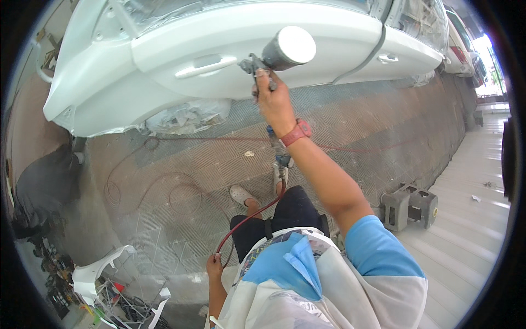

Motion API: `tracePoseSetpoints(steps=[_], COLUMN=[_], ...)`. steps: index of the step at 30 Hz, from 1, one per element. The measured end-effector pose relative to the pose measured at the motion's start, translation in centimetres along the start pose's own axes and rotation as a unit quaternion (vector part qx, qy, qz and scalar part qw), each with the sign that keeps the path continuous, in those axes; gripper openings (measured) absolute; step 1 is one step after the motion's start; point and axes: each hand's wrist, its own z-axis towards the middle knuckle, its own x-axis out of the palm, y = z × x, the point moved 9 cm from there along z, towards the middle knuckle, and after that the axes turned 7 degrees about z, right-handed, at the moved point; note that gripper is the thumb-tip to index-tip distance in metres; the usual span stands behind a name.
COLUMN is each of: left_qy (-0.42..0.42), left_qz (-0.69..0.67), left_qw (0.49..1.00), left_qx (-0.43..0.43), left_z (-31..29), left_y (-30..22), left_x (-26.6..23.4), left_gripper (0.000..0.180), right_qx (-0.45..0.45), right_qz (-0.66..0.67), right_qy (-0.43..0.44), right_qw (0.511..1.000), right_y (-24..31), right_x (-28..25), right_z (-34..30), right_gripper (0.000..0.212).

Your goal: The person uses a paint spray gun to apply white paint to a car door. They intermittently wipe the surface with a small cloth and adjust their position while seated on the floor.

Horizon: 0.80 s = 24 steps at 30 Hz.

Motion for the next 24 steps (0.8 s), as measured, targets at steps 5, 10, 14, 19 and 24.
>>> tracePoseSetpoints(steps=[5,10,14,19,24], left_qy=[-0.009,0.001,0.007,0.025,0.052], left_qz=[-0.055,-0.058,-0.089,-0.054,-0.003], left_qw=[0.998,0.994,0.991,0.995,0.999], left_qx=[-0.009,-0.089,-0.095,-0.082,0.008], left_z=[-1.2,-2.1,-1.8,-0.5,1.1], left_y=[4.6,7.8,8.2,6.1,-0.8], left_x=[-1.5,-1.7,-1.2,-0.3,0.3], left_gripper=[0.035,0.036,0.038,0.04,0.042], right_qx=[-0.019,-0.029,0.003,-0.015,-0.014], right_qz=[-0.04,-0.033,0.059,0.041,-0.022], right_qy=[0.05,0.106,0.152,0.109,0.022], right_qw=[0.998,0.993,0.987,0.993,0.999], right_y=[0.6,2.7,3.7,4.2,4.9], right_x=[10.5,17.8,20.5,14.9,2.1], right_z=[-2.6,-4.5,-3.2,0.2,1.7], right_gripper=[0.059,0.06,0.059,0.054,0.05])
